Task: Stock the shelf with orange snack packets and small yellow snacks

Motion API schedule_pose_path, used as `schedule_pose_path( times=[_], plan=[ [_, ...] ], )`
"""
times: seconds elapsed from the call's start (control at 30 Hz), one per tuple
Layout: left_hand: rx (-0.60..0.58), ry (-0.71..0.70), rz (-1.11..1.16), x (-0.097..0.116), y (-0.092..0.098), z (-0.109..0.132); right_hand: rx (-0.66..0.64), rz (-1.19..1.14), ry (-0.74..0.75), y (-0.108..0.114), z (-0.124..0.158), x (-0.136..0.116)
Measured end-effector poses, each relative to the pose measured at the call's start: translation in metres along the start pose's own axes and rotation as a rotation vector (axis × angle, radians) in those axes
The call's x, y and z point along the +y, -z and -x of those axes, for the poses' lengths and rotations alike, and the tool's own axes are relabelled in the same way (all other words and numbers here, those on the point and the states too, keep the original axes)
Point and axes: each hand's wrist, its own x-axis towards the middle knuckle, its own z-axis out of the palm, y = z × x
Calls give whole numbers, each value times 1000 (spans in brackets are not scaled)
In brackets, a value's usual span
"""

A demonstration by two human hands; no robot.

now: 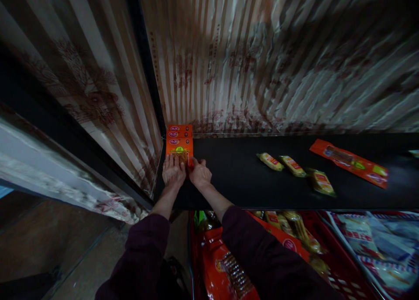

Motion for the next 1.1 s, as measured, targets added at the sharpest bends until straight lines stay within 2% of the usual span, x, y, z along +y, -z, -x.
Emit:
schedule_pose_path(
  times=[0.17,0.27,0.43,0.57,0.73,0.9,1.1],
  plan=[
    [2,-12,-30,3,2,-1,175,-23,170,-6,-10,10],
    [19,7,-32,7,5,-9,213,-57,300,-15,-28,13],
    [0,38,-40,14,3,-26,200,-112,269,-24,-61,8],
    [14,69,-47,16,-9,-41,196,-107,318,-26,-82,4],
    [-9,158,-32,17,-21,-57,240,-126,272,-30,-105,2],
    [9,168,-43,18,-25,-59,227,-123,227,-29,-119,-4],
    [27,146,-55,17,-24,-54,220,-196,217,-22,-120,-8]
  ],
)
